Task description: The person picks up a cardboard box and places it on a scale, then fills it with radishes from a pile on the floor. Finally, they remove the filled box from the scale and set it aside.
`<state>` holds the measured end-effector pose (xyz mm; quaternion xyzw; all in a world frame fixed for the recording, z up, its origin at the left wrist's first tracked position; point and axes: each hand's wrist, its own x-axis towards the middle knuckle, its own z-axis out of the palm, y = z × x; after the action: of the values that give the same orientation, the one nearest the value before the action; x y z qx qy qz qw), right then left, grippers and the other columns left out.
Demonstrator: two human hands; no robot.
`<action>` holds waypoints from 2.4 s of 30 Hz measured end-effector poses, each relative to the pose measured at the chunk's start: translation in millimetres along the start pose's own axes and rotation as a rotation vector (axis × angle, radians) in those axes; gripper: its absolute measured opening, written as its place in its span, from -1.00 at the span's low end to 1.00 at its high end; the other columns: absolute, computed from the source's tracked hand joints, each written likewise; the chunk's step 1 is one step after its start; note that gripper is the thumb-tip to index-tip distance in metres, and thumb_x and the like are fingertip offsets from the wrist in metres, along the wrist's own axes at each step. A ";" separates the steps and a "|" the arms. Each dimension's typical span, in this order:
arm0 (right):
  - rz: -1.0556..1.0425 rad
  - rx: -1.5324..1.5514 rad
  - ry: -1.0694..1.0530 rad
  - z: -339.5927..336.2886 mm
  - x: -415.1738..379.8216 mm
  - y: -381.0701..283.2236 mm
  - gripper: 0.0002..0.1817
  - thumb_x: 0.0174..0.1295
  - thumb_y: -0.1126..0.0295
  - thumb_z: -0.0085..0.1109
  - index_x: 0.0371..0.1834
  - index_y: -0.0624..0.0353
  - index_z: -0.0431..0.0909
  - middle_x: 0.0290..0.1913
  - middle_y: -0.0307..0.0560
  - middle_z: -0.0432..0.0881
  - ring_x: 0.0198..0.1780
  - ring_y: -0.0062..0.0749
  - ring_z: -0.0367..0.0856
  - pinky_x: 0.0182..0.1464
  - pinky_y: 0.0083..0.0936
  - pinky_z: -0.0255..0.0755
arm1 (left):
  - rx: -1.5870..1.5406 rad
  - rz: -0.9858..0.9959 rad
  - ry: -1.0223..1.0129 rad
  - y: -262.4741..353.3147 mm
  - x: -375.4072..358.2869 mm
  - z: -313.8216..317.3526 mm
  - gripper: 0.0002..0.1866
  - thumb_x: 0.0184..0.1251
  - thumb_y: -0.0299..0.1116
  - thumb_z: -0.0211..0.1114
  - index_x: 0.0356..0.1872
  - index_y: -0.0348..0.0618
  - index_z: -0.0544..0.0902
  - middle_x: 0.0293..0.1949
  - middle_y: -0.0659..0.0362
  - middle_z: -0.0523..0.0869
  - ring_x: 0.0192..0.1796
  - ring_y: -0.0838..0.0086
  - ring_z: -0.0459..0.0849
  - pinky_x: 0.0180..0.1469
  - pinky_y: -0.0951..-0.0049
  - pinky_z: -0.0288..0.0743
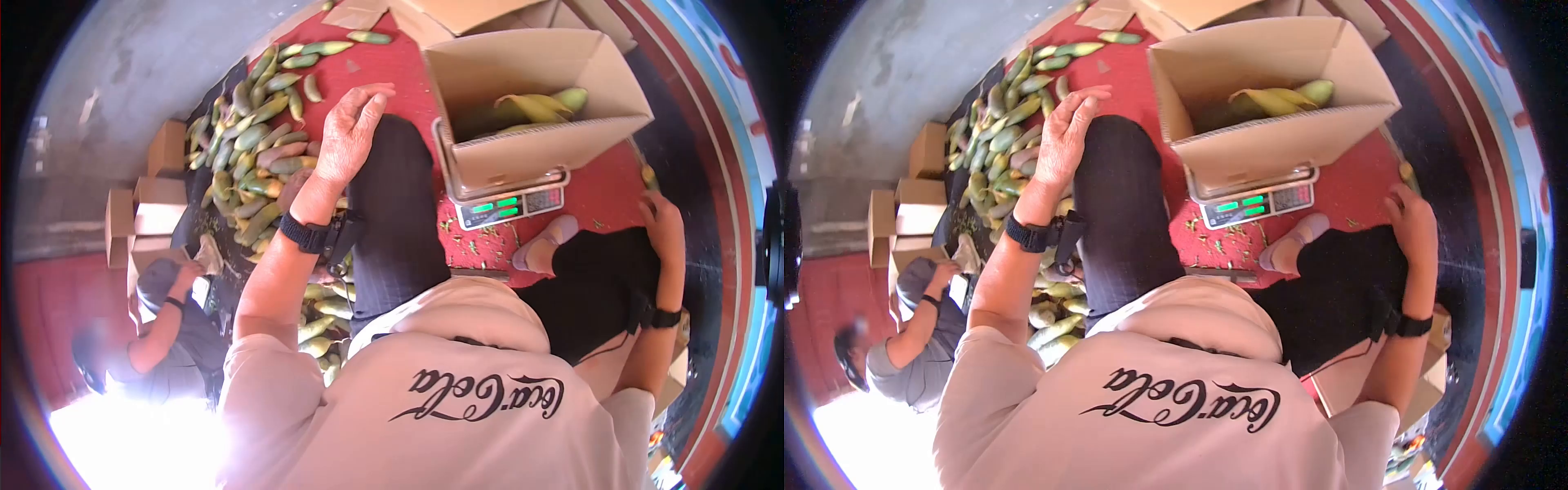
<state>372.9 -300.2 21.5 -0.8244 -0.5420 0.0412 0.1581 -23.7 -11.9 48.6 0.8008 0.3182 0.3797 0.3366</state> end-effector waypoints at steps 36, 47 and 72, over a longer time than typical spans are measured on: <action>0.161 -0.269 -0.251 5.9 18.7 0.4 -0.76 0.16 0.44 0.09 -0.12 0.26 0.53 -0.19 0.21 0.60 -0.14 0.09 0.59 -0.11 -0.23 0.44 | 0.545 -1.128 -0.254 -311.7 -201.4 -17.2 -0.44 0.17 -0.25 0.14 0.24 -0.14 0.34 0.10 -0.10 0.54 0.16 0.08 0.49 0.19 0.23 0.36; 0.095 -0.345 -0.280 10.5 24.2 0.1 -0.77 0.18 0.43 0.11 -0.11 0.25 0.52 -0.22 0.22 0.61 -0.16 0.02 0.63 -0.15 -0.27 0.46 | 0.587 -1.156 -0.473 -347.8 -206.9 -6.2 -0.64 0.23 -0.23 0.10 0.06 0.01 0.54 0.01 -0.01 0.61 0.08 0.14 0.57 0.09 0.22 0.45; 0.139 -0.157 -0.231 6.4 28.3 -29.2 -0.78 0.14 0.48 0.12 -0.15 0.28 0.52 -0.34 0.20 0.59 -0.28 0.07 0.60 -0.23 -0.26 0.44 | -0.756 -1.204 0.573 -248.7 -204.9 -128.9 -0.84 0.41 -0.34 -0.01 -0.27 -0.14 0.51 -0.45 0.19 0.60 -0.44 0.50 0.55 -0.43 0.51 0.43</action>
<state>357.3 -262.5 27.3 -0.8596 -0.4997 0.1040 0.0264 -297.2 11.8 -163.8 0.1899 0.6227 0.4069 0.6408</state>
